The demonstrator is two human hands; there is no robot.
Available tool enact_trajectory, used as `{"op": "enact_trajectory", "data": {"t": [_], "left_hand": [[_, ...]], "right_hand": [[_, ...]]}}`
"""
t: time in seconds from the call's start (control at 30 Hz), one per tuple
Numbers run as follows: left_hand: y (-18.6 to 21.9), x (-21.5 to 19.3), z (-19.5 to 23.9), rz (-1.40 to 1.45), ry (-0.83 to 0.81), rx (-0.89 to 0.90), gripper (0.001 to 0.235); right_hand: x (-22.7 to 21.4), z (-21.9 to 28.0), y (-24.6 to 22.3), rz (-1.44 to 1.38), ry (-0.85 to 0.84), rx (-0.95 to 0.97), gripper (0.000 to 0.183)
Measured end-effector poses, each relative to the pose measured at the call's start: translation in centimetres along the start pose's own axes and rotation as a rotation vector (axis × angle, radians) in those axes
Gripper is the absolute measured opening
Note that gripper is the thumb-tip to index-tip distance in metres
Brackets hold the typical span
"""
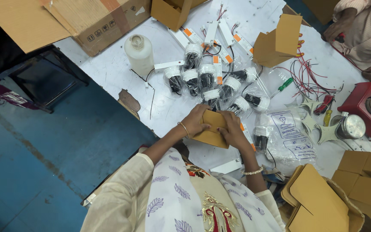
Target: The person assembles small cardboard boxes and places wrapped electronic components inside them. The person folds the box flaps, picks up a wrapped component, places it inside, and closes the box. This process is repeated multiple times.
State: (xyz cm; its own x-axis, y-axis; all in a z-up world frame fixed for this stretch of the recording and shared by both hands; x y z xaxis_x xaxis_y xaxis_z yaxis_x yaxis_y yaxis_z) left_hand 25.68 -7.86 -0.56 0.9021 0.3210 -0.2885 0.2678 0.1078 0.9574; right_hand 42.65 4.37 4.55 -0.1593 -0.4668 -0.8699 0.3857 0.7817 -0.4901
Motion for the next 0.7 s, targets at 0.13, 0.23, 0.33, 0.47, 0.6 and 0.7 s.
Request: {"op": "enact_trajectory", "data": {"t": [0.13, 0.23, 0.33, 0.47, 0.6, 0.7], "left_hand": [[2.2, -1.1, 0.8, -0.315, -0.15, 0.142, 0.133], [4.4, -0.6, 2.4, -0.609, -0.353, 0.07, 0.15], [5.7, -1.3, 2.3, -0.611, -0.352, -0.014, 0.142], [5.4, -6.3, 0.1, -0.365, -0.223, 0.004, 0.123], [3.9, -14.2, -2.4, 0.465, 0.025, 0.084, 0.103], [2.0, -17.1, -4.7, 1.101, 0.171, 0.046, 0.078]], "right_hand": [[-0.8, -0.2, -0.1, -0.169, -0.03, -0.012, 0.076], [-0.7, -0.3, -0.7, -0.305, 0.004, -0.006, 0.074], [-0.6, -0.1, 0.1, -0.508, 0.179, 0.21, 0.061], [-2.0, 2.0, 4.7, -0.949, 0.578, 0.452, 0.042], [-3.1, 7.7, 10.2, -1.208, 0.84, 0.505, 0.031], [-2.2, 12.1, 12.4, -1.203, 0.931, 0.65, 0.026]]}}
Point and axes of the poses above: each hand's wrist, its own z-axis away from the middle knuckle, its own x-axis out of the palm, y = z × x, the point moved 1 cm from there along -z, towards the middle knuckle, and after that the axes turned 14 degrees about z, right-handed, at the moved point
